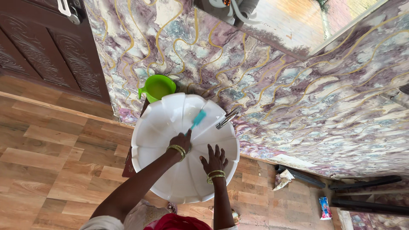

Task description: The person scrubs a white pedestal sink using a blue scrub brush. The person repeatedly scrubs the basin and drain area with the brush while water runs from the faucet.

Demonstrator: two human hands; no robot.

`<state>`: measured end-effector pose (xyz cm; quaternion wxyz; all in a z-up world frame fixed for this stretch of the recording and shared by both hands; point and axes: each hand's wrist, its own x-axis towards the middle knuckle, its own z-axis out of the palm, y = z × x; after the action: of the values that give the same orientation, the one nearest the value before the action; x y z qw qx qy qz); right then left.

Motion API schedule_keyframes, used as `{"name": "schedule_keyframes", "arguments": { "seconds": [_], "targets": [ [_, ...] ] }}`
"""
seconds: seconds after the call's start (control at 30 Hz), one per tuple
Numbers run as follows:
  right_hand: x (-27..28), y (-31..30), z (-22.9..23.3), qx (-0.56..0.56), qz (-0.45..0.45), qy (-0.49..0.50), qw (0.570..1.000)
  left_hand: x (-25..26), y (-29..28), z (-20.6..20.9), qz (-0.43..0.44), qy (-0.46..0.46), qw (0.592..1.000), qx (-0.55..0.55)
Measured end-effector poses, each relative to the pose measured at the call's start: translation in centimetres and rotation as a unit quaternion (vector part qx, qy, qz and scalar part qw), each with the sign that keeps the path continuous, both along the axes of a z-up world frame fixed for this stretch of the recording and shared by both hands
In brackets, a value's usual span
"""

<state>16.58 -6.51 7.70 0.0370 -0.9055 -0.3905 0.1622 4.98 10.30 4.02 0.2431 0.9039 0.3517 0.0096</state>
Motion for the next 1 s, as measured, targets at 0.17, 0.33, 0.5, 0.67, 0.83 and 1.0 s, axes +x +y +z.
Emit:
{"name": "schedule_keyframes", "arguments": {
  "seconds": [0.17, 0.33, 0.5, 0.67, 0.83, 1.0],
  "targets": [
    [0.3, -0.2, -0.5, 0.004, -0.02, 0.002, 1.0, -6.6, -6.3, -0.2, -0.221, 0.12, 0.967, -0.043],
    [0.6, -0.8, -0.3, 0.012, -0.031, 0.002, 0.999, -0.6, -3.6, 1.2, -0.17, 0.076, 0.982, 0.029],
    [0.5, -1.3, 1.3, 0.022, -0.036, -0.01, 0.999, 3.1, 1.2, -0.2, -0.211, 0.016, 0.977, 0.036],
    [0.9, -2.0, 1.2, 0.008, -0.039, -0.015, 0.999, -4.4, 3.6, -3.8, -0.265, 0.083, 0.958, 0.073],
    [1.0, -1.8, 0.7, 0.02, -0.036, -0.02, 0.999, -2.3, 4.4, -1.6, -0.277, 0.018, 0.956, 0.094],
    [1.7, -1.3, 1.6, 0.029, -0.031, -0.038, 0.998, 4.5, 1.0, 0.8, -0.253, 0.027, 0.967, 0.029]
  ]
}}
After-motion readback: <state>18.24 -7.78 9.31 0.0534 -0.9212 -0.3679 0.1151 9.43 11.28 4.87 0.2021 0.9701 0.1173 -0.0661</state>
